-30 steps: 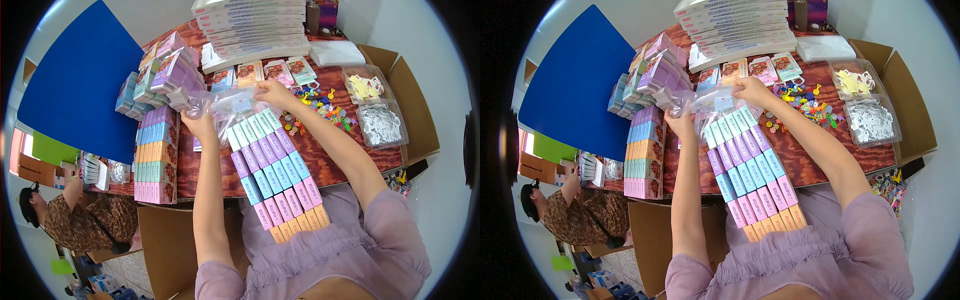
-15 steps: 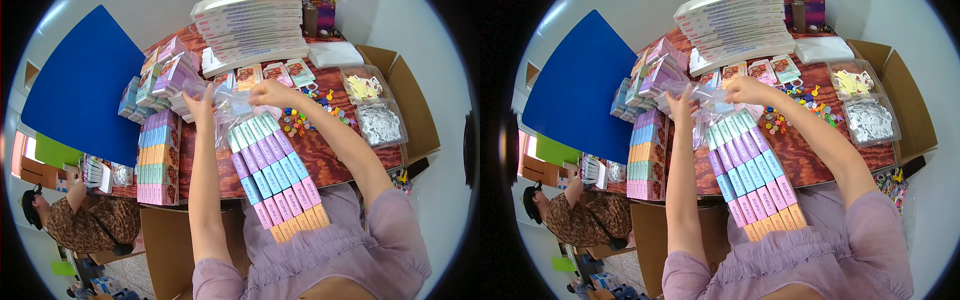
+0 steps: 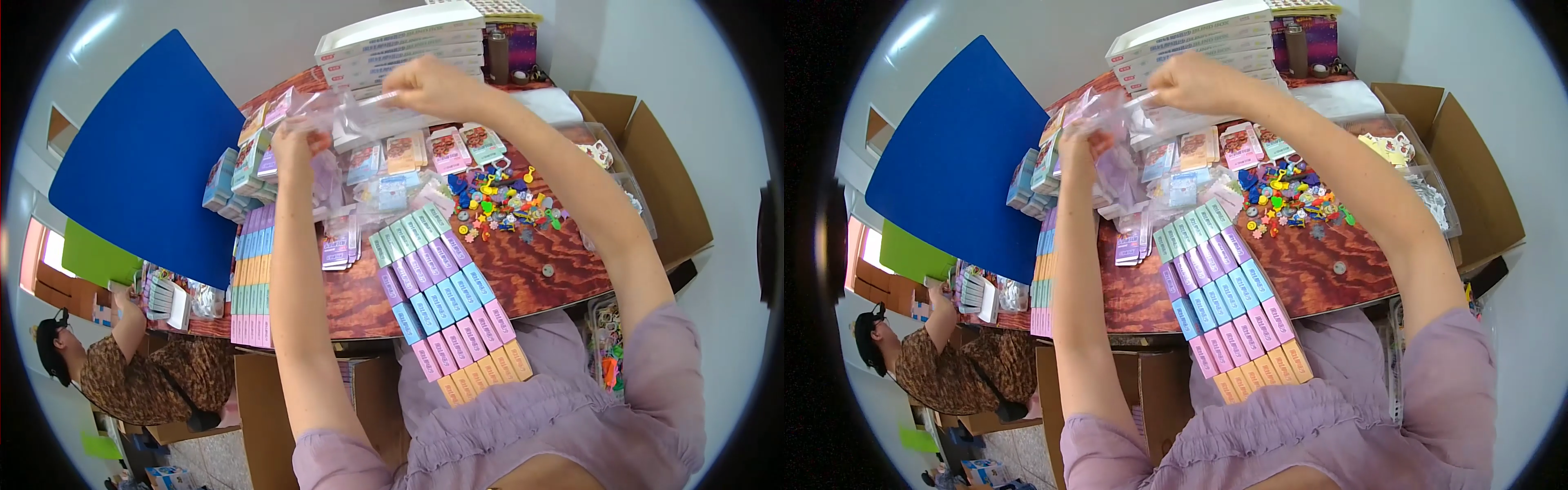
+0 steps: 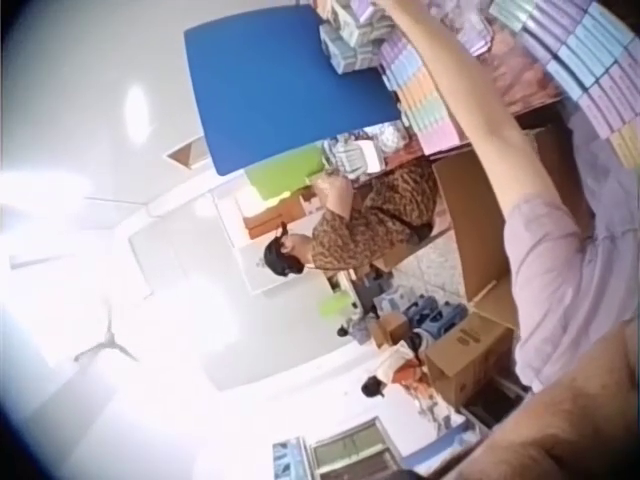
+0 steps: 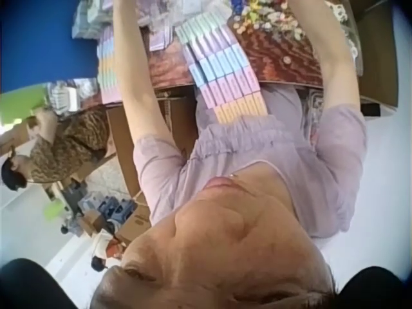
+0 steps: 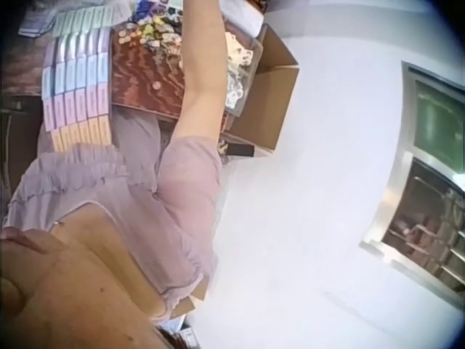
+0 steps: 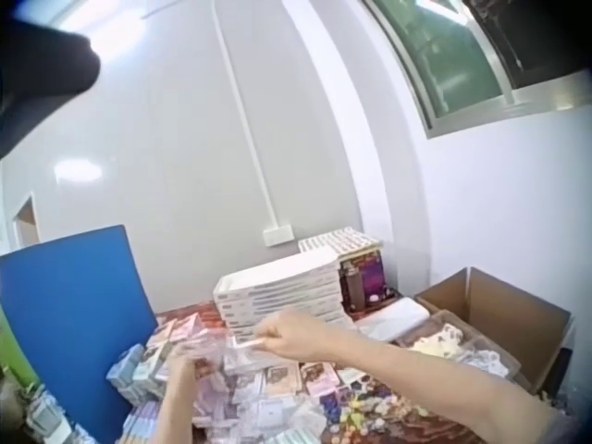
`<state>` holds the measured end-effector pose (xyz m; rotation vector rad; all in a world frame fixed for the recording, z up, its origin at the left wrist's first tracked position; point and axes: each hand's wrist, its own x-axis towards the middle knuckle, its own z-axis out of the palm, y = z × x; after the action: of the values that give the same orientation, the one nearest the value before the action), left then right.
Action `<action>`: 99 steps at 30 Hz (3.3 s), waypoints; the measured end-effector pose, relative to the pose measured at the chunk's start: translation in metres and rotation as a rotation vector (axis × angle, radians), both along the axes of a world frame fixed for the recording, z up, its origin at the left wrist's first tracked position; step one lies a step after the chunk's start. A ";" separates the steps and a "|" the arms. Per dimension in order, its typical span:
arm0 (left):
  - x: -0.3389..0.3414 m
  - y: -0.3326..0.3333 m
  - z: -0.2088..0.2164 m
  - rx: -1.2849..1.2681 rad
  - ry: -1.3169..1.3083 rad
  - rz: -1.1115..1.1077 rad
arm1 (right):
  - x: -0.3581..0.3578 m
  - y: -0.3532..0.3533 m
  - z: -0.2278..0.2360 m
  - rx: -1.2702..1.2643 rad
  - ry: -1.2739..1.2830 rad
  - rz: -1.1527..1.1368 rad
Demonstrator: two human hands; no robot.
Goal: Packaging sets of colorful booklets into plastic bags and placing them into a shipping box.
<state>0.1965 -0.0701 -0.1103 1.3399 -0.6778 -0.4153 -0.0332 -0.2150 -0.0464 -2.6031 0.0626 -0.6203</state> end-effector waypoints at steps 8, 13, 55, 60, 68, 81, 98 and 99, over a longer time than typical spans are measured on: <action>-0.056 0.011 0.049 -0.130 -0.066 -0.057 | -0.004 0.034 0.042 -0.125 -0.252 0.037; -0.081 0.002 0.053 -0.160 0.100 0.305 | -0.009 0.048 0.040 -0.128 -0.163 0.070; -0.048 0.037 0.006 0.034 -1.113 0.540 | 0.010 0.030 0.008 0.219 0.048 0.237; -0.030 0.049 0.026 -0.101 -0.504 0.041 | 0.010 0.020 0.018 -0.107 -0.055 -0.151; -0.053 0.063 0.029 -0.022 -0.532 0.021 | 0.038 0.001 -0.019 -0.056 -0.535 -0.435; -0.040 0.085 -0.041 0.407 -1.123 0.198 | 0.038 0.010 -0.100 -0.210 -0.397 -0.459; -0.042 0.051 -0.142 -0.169 0.381 0.256 | 0.030 -0.005 -0.227 0.528 -0.132 -0.346; -0.045 0.047 -0.139 -0.114 0.358 0.259 | 0.029 -0.008 -0.231 0.532 -0.130 -0.355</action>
<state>0.1517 -0.0231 -0.2489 1.1868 -0.2235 -0.3869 -0.0046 -0.2226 -0.2773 -2.0430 0.5758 -0.7703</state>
